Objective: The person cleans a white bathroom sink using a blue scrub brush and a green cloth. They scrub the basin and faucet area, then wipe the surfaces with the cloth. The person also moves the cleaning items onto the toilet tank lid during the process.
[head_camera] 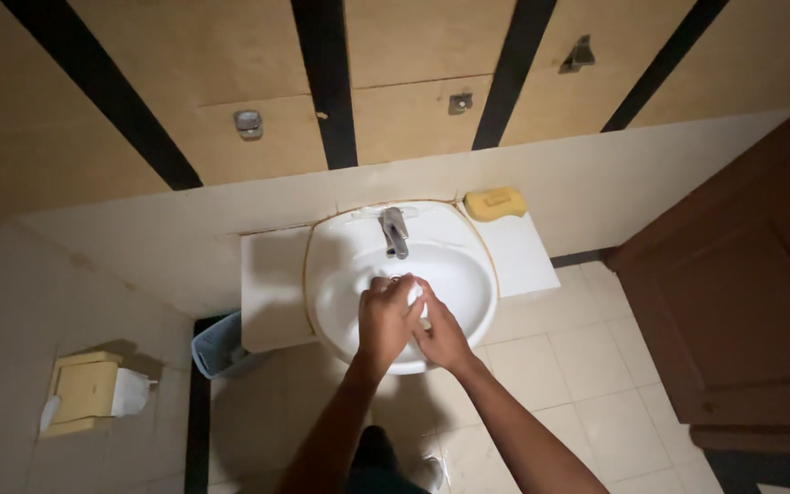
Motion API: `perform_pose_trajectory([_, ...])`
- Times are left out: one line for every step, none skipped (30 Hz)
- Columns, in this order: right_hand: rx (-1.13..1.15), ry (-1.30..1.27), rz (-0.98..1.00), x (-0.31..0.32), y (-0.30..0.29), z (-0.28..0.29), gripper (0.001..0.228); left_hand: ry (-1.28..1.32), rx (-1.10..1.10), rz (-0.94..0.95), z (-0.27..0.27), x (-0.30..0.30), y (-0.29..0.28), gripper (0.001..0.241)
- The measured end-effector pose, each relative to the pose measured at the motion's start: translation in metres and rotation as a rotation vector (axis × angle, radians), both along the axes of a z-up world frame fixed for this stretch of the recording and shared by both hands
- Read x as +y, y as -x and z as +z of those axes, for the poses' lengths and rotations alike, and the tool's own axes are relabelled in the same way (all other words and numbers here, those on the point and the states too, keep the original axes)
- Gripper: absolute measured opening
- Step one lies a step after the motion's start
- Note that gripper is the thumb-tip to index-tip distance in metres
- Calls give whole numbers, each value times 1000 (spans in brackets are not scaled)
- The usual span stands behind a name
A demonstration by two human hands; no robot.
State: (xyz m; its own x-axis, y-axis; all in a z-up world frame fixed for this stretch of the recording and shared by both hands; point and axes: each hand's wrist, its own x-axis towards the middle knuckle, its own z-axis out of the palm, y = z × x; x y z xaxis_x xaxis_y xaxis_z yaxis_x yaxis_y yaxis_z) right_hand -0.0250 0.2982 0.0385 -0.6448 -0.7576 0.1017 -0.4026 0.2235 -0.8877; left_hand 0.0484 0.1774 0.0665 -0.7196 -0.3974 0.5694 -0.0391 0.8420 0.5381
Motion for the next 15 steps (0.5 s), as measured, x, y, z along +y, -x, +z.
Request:
perform_pose_trajectory([0, 0, -1, 3, 4, -7, 77, 0, 0, -1, 0, 0, 2, 29])
perform_pose_trajectory([-14, -55, -12, 7, 6, -15, 79, 72, 5, -42, -1, 1, 3, 28])
perform_pose_trajectory([-28, -111, -22, 11, 9, -23, 81, 144, 10, -84, -3, 1, 5, 28])
perform_pose_trajectory([-31, -114, -30, 15, 13, -36, 81, 141, 9, -93, -5, 1, 7, 28])
perform_pose_trajectory([60, -114, -45, 18, 18, -49, 83, 149, -42, -115, -8, 0, 9, 30])
perform_pose_trajectory([148, -117, -56, 22, 20, -63, 85, 155, -97, -136, -11, 0, 10, 32])
perform_pose_trajectory([142, -122, -62, 22, 21, -60, 85, 150, -101, -143, -11, 0, 10, 32])
perform_pose_trajectory([92, -236, -103, 19, 23, -58, 86, 136, -163, -179, -10, -4, 12, 34])
perform_pose_trajectory([41, -350, -144, 15, 26, -55, 87, 122, -226, -215, -9, -8, 15, 36])
perform_pose_trajectory([30, -356, -157, 13, 28, -57, 87, 118, -233, -231, -17, -13, 20, 36])
perform_pose_trajectory([92, -347, -192, 11, 31, -60, 87, 132, -226, -235, -26, -18, 25, 36])
perform_pose_trajectory([156, -334, -224, 5, 35, -64, 88, 151, -217, -236, -34, -26, 32, 35])
perform_pose_trajectory([148, -336, -235, 1, 40, -65, 88, 150, -222, -249, -39, -31, 39, 35])
perform_pose_trajectory([123, -354, -267, -5, 43, -66, 84, 160, -243, -258, -44, -37, 46, 34])
perform_pose_trajectory([97, -372, -298, -10, 46, -67, 80, 169, -263, -268, -49, -43, 53, 33])
